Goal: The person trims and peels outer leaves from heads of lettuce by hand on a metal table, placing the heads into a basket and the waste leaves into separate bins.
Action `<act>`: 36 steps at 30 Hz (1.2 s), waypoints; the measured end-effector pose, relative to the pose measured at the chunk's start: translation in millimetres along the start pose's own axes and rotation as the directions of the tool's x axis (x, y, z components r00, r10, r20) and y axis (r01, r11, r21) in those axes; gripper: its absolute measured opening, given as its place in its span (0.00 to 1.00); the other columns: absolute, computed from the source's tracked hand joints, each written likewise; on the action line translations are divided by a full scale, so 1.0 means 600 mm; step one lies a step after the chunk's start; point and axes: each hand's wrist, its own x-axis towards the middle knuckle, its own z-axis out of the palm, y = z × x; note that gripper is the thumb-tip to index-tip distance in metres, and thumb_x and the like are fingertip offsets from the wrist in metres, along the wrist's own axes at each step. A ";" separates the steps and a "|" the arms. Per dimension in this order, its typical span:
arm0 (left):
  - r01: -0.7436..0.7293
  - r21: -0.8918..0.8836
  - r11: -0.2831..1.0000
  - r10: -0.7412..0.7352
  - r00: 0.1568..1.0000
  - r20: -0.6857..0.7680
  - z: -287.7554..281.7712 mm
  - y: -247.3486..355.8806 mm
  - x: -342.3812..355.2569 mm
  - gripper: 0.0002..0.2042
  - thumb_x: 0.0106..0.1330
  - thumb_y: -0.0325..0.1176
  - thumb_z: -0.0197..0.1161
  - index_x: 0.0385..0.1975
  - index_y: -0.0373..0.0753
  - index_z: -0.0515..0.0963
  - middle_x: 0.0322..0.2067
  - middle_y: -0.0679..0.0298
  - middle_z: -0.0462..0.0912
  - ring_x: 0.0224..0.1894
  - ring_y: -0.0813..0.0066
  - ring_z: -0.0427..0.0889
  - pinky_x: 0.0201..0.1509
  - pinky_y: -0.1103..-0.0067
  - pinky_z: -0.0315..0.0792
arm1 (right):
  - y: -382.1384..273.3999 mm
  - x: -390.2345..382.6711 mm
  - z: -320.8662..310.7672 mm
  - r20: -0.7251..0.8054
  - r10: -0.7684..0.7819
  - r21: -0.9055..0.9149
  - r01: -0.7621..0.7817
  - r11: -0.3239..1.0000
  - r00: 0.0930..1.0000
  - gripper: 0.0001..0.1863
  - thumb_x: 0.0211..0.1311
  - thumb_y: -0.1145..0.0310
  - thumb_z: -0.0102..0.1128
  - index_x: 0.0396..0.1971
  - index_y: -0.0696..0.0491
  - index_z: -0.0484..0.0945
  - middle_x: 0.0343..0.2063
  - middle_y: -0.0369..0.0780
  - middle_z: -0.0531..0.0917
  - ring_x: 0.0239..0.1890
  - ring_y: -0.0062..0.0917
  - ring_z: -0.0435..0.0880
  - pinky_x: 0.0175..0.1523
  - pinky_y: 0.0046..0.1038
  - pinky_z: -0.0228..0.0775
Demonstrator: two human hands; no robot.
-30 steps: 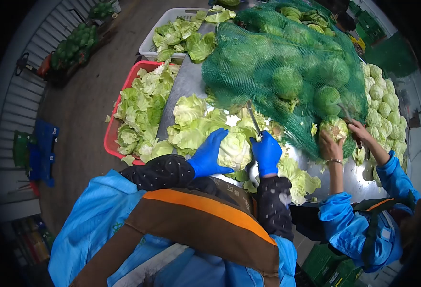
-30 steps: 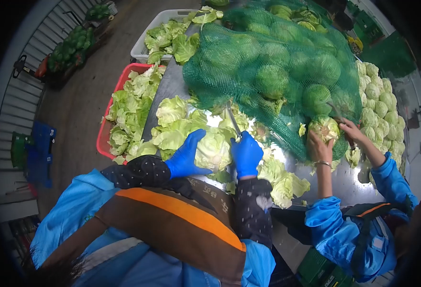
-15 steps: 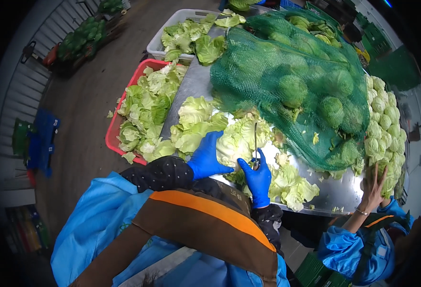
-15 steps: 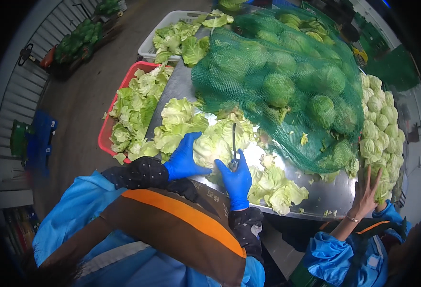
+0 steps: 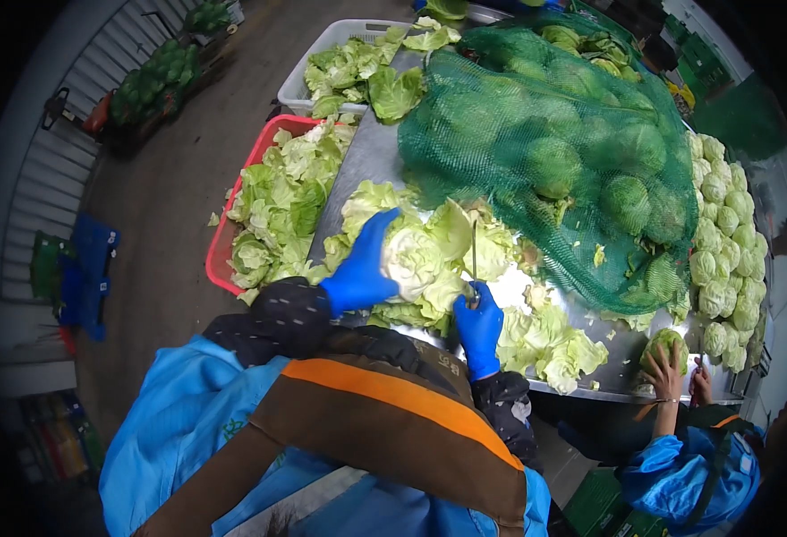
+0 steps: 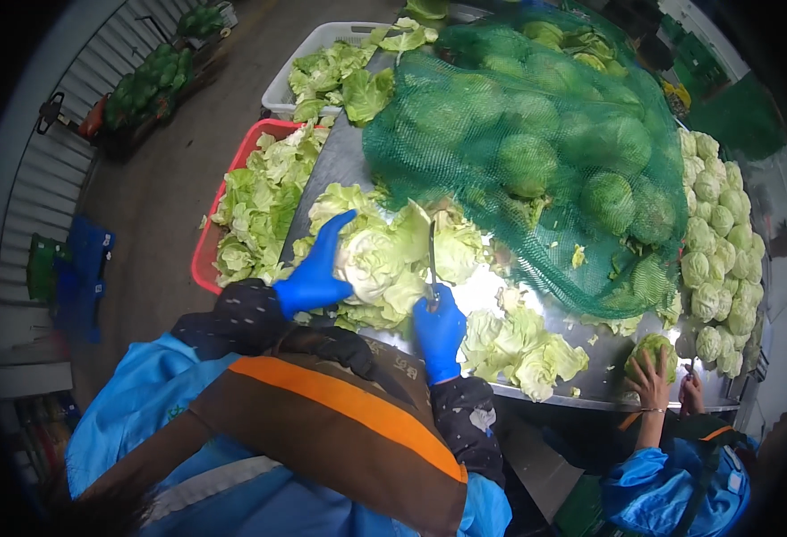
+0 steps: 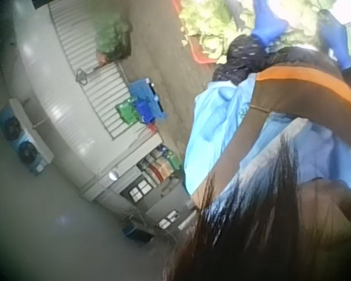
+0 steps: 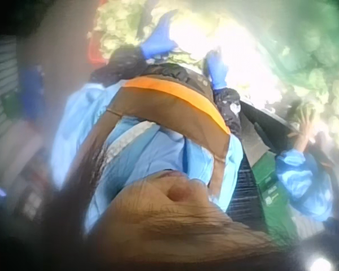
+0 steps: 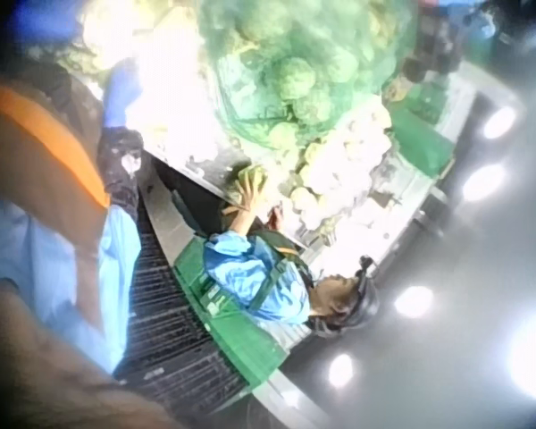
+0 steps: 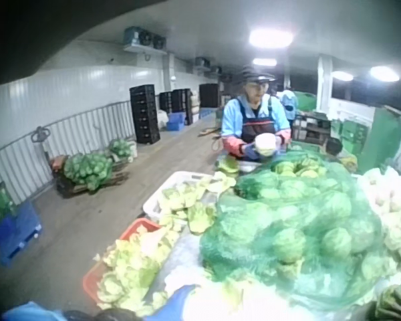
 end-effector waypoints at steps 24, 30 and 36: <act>-0.028 0.113 0.993 0.042 0.991 -0.128 0.026 -0.045 -0.047 0.46 0.43 0.43 0.79 0.65 0.48 0.61 0.67 0.51 0.52 0.68 0.49 0.53 0.70 0.62 0.54 | -0.107 0.001 -0.041 -0.016 -0.346 0.457 0.315 0.832 0.938 0.24 0.53 0.73 0.67 0.53 0.54 0.76 0.43 0.41 0.83 0.43 0.24 0.82 0.46 0.26 0.74; -0.047 0.013 0.999 0.049 0.963 -0.266 0.051 -0.054 -0.043 0.40 0.42 0.39 0.79 0.57 0.40 0.66 0.65 0.49 0.55 0.67 0.50 0.57 0.69 0.66 0.55 | -0.042 0.063 0.061 0.344 0.025 0.580 -0.233 0.781 0.939 0.18 0.62 0.63 0.62 0.50 0.52 0.80 0.25 0.32 0.80 0.15 0.11 0.67 0.20 0.17 0.60; -0.062 -0.257 0.964 -0.002 0.970 -0.245 0.027 -0.095 -0.046 0.41 0.43 0.33 0.79 0.59 0.39 0.63 0.62 0.55 0.61 0.65 0.62 0.61 0.69 0.71 0.56 | 0.003 0.075 0.084 0.217 -0.208 0.231 0.156 0.960 0.954 0.21 0.56 0.63 0.62 0.51 0.48 0.78 0.35 0.38 0.84 0.32 0.24 0.81 0.41 0.26 0.72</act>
